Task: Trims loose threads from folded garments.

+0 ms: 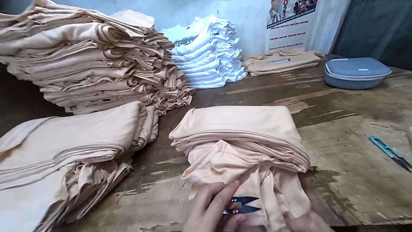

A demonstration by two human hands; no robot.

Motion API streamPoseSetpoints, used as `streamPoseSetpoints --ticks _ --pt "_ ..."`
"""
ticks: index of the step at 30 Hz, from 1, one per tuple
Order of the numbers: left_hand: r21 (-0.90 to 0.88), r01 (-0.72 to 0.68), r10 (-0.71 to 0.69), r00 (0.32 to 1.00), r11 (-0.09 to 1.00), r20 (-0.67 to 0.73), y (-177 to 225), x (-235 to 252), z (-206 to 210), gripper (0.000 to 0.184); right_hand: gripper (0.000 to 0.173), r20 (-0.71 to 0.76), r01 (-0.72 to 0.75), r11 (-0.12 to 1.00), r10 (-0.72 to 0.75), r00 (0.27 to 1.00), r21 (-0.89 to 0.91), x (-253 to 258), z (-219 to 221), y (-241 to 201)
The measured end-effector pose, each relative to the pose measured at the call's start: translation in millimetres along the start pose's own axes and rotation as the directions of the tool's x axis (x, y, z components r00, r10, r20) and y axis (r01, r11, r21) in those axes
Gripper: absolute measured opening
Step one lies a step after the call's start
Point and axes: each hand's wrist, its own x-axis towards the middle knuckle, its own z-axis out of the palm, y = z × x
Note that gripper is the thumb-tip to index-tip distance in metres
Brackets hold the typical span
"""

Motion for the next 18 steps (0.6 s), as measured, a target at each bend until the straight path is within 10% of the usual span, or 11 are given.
streamPoseSetpoints --ticks 9,18 --pt "0.27 -0.175 0.172 0.984 0.947 0.035 6.5 -4.4 1.2 0.018 0.012 -0.279 -0.188 0.957 0.247 0.928 0.222 -10.4 36.1 -5.0" --pt "0.376 -0.237 0.255 0.967 0.896 0.002 14.3 -2.1 13.6 0.014 0.017 -0.329 -0.093 0.991 0.119 0.937 0.093 -19.8 37.3 -1.1"
